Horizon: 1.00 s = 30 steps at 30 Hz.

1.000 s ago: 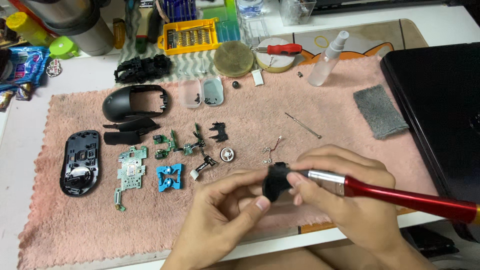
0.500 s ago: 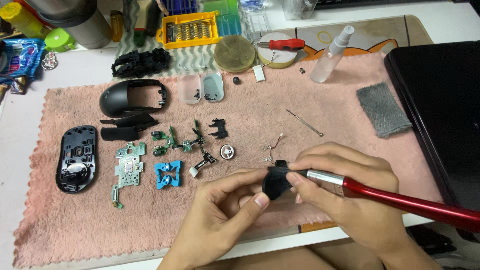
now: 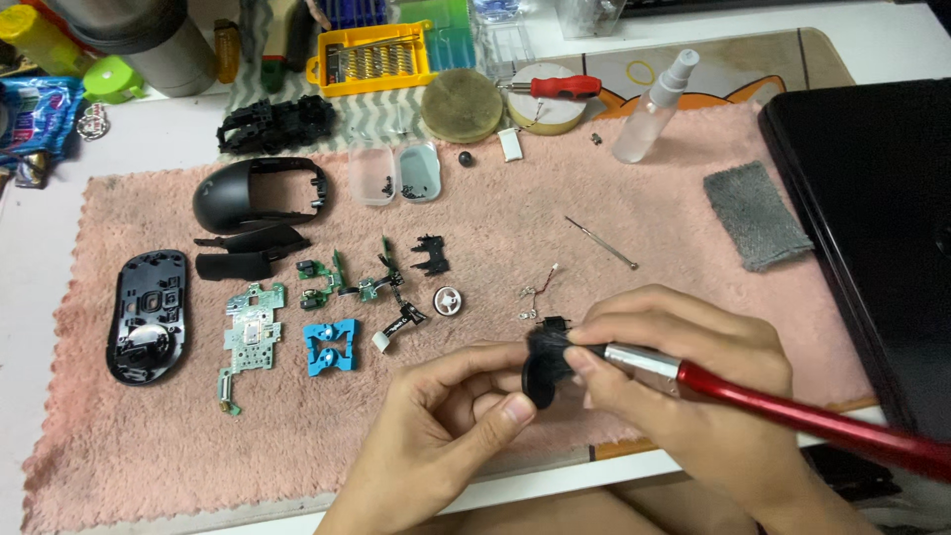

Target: The person cleans small disassembled computer mouse parts using a spray bottle, a brush, and a cloth. They spray a liquid onto the parts, brush them, and wipe them with a cloth.

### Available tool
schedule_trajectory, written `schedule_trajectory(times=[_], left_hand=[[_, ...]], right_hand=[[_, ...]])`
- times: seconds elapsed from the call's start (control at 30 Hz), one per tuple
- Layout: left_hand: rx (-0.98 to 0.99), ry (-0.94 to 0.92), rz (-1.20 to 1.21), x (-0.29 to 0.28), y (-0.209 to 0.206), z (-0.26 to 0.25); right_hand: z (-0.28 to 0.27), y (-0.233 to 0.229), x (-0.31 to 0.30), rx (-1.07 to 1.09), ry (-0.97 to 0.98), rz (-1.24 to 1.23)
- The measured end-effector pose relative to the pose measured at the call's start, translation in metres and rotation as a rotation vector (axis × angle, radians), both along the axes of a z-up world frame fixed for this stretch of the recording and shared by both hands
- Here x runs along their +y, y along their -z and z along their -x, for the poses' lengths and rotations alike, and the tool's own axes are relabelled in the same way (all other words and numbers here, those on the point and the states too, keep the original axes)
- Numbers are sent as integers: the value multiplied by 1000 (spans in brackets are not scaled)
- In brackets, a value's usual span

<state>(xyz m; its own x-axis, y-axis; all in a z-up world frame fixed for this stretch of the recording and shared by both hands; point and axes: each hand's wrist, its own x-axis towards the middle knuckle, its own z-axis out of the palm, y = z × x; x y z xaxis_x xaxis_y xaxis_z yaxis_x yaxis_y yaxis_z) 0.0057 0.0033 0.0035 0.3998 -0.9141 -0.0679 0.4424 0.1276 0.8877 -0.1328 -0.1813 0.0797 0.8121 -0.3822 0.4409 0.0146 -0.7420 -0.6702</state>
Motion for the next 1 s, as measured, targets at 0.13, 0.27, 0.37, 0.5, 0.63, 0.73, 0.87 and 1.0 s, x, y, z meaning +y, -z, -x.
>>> schedule_trajectory(times=[0.13, 0.27, 0.37, 0.5, 0.63, 0.73, 0.87, 1.0], left_hand=[[-34, -21, -5, 4, -3, -5], [-34, -28, 19, 2, -4, -2], [-35, -11, 56, 1, -3, -2], [-1, -22, 45, -1, 10, 4], [-57, -25, -41, -3, 6, 3], [-63, -53, 19, -3, 7, 4], [24, -92, 19, -3, 6, 7], [-63, -111, 49, -4, 6, 3]], right_hand=[[5, 0, -3, 90, -156, -153], [1, 0, 5, 2, -41, -148], [3, 4, -3, 20, -91, -228], [-2, 6, -1, -29, 28, -107], [4, 1, -9, 33, -150, -247], [2, 1, -8, 98, -126, -201], [2, 3, -5, 1, -18, -156], [4, 6, -17, 165, -98, -270]])
